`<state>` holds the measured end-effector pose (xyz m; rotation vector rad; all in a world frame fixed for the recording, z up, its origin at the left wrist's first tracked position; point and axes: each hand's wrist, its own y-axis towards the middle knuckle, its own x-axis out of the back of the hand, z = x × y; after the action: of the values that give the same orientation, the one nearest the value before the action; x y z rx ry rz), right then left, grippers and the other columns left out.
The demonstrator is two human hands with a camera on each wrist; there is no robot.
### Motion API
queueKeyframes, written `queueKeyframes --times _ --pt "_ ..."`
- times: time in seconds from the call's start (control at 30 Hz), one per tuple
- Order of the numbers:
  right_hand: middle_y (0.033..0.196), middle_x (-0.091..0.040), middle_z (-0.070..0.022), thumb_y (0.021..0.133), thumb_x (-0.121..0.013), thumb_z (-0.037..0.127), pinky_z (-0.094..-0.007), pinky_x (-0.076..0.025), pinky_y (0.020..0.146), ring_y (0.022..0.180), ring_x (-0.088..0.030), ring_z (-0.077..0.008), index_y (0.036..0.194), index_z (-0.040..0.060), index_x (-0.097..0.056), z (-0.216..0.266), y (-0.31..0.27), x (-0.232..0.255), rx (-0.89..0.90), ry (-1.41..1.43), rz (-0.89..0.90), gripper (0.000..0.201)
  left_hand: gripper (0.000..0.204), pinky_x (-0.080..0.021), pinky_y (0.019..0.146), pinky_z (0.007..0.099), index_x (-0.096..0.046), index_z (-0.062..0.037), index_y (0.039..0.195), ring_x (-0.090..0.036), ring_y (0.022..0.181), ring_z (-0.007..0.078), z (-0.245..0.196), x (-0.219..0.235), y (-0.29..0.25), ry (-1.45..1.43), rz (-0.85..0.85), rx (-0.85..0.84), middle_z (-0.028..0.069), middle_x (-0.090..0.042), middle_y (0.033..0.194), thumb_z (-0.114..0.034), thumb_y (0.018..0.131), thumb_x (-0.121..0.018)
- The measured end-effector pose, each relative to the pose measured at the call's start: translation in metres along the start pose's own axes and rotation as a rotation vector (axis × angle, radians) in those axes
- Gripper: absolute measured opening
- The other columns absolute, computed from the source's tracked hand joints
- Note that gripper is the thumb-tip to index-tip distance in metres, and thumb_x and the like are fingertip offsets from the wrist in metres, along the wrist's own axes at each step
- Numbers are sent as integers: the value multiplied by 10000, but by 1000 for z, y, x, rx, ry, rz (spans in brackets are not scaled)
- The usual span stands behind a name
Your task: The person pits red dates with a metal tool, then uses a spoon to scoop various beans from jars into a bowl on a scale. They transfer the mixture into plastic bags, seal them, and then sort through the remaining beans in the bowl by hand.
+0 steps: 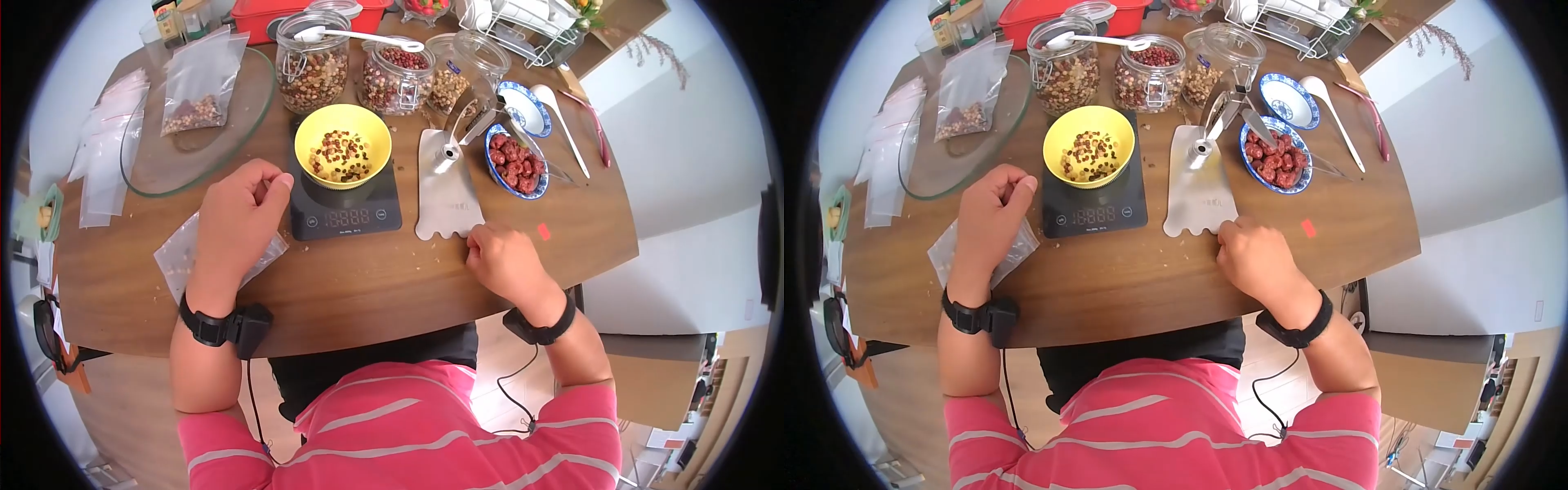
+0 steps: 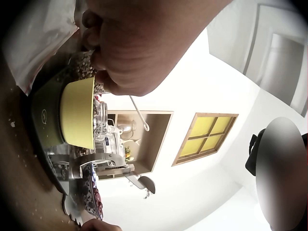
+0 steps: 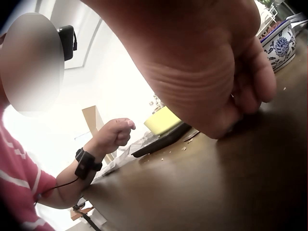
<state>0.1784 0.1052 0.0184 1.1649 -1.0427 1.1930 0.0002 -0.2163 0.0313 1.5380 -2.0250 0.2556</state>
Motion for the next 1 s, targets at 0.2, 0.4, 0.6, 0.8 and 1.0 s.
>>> queueKeyframes --times 0.2,0.4,0.6,0.8,1.0 --pt "823 -677 -147 824 -680 40 -461 -549 714 794 -674 -371 821 31 -709 -9 -1 16 64 83 81 31 184 -359 556 264 -682 -1 905 -420 600 50 -3 0 0 39 0 -10 -30 -510 631 -176 962 -692" --pt "828 -683 -150 823 -653 47 -462 -550 713 800 -684 -368 831 39 -717 -8 11 22 117 -8 159 65 219 -451 577 343 -711 -16 943 -574 567 192 -2 3 1 44 -13 3 102 -634 647 -234 943 -698" --pt "820 -685 -146 817 -653 90 -461 -561 700 779 -694 -363 838 58 -698 -9 12 17 101 -95 171 59 220 -470 596 356 -717 -20 945 -615 588 226 -2 4 2 66 -8 2 108 -656 668 -239 938 -697" --pt "816 -687 -148 807 -658 97 -465 -560 626 700 -689 -358 827 61 -666 -7 3 4 53 -141 82 42 213 -411 571 295 -683 7 922 -488 593 92 -2 5 1 49 -21 -28 32 -581 632 -203 962 -686" --pt "742 -675 -150 778 -656 77 -456 -561 618 668 -689 -346 777 61 -657 -6 -11 16 -1 -48 -19 16 212 -417 572 302 -690 6 937 -504 589 105 -2 5 1 46 1 -11 42 -605 643 -205 958 -689"
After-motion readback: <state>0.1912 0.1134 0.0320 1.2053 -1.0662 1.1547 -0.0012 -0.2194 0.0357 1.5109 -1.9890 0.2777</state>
